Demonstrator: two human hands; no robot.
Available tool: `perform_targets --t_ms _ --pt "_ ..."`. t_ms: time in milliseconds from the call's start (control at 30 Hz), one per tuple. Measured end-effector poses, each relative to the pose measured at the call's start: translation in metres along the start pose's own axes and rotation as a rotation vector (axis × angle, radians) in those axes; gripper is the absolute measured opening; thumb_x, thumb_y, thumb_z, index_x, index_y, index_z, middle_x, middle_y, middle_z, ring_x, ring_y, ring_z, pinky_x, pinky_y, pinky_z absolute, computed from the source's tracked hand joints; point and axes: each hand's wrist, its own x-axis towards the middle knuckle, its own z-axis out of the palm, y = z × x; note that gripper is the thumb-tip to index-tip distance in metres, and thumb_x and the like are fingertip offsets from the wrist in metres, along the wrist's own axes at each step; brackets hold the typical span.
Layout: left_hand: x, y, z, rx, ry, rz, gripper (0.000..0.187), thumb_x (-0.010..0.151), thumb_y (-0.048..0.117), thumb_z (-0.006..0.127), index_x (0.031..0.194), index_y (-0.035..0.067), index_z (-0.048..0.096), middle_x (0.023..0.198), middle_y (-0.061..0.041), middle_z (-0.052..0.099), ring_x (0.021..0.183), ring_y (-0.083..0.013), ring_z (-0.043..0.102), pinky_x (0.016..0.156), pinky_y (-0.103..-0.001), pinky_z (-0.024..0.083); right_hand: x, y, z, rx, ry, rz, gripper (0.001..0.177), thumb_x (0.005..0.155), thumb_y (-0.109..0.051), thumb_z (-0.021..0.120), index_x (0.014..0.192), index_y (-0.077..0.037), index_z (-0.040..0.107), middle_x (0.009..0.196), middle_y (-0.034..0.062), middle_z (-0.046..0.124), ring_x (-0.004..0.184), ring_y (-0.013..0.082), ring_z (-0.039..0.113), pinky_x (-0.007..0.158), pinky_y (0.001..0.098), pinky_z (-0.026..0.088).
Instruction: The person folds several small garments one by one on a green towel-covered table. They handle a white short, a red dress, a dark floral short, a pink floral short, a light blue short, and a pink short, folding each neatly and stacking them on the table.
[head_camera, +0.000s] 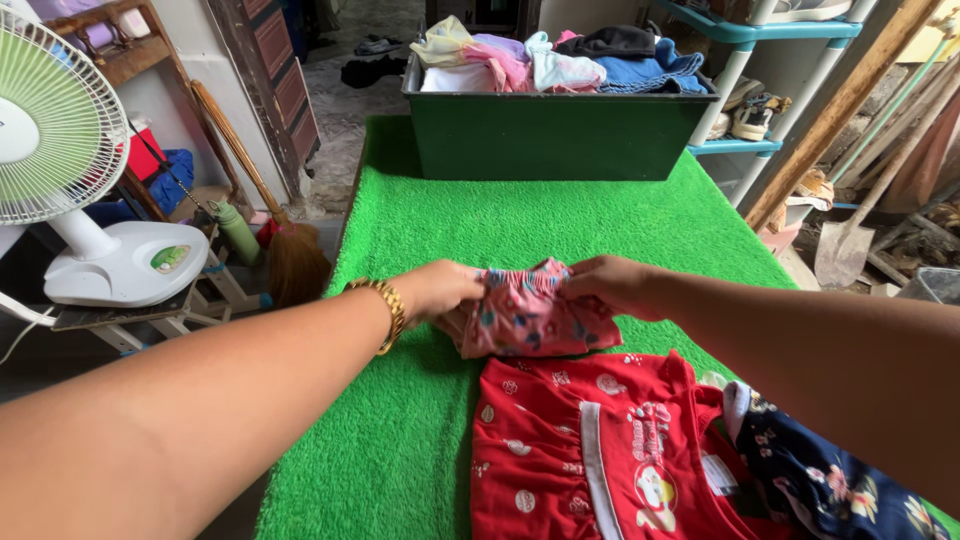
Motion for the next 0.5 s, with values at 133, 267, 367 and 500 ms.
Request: perform_targets --t_ms 133,267,367,500 --pt "0.009 0.03 -0.003 -0.038 0.242 0.032 0.027 0.098 0.025 0.055 0.118 0.01 0.066 0.113 -0.009 0.074 0.083 -0.0184 0.071 0.077 -0.039 0.052 0.009 -0.021 -0.003 0.151 0.081 -0.014 0.026 0.089 -0.024 0.065 0.105 -0.004 0.067 0.096 0.0069 0.072 0.085 0.0135 0.071 0.084 0.0314 0.06" --pt "0.004 0.033 0.003 0.007 0.149 -0.205 0.054 0.091 0.006 0.066 0.141 0.01 0.045 0.121 -0.02 0.069 0.083 -0.0234 0.071 0.074 -0.043 0.06 0.012 -0.018 0.003 -0.201 0.1 0.084 0.051 0.09 -0.036 0.07 0.13 -0.007 0.057 0.103 0.008 0.066 0.088 0.0165 0.064 0.081 0.0386 0.061" --pt "0.0 0.008 0.016 0.063 0.114 -0.074 0.09 0.079 -0.009 0.07 0.153 0.031 0.036 0.121 -0.018 0.07 0.08 -0.0206 0.068 0.071 -0.041 0.059 0.014 -0.006 0.006 -0.27 0.147 0.052 0.08 0.079 -0.031 0.082 0.148 -0.018 0.044 0.11 0.012 0.071 0.092 0.0199 0.068 0.085 0.0374 0.063" --pt "0.008 -0.007 0.015 0.065 0.058 0.044 0.094 0.068 -0.009 0.067 0.15 0.031 0.047 0.124 -0.021 0.067 0.079 -0.0257 0.073 0.068 -0.043 0.062 0.017 0.004 0.005 -0.494 0.196 -0.053 0.086 0.073 -0.038 0.084 0.149 -0.016 0.049 0.113 0.0141 0.075 0.096 0.0238 0.074 0.087 0.0392 0.062"
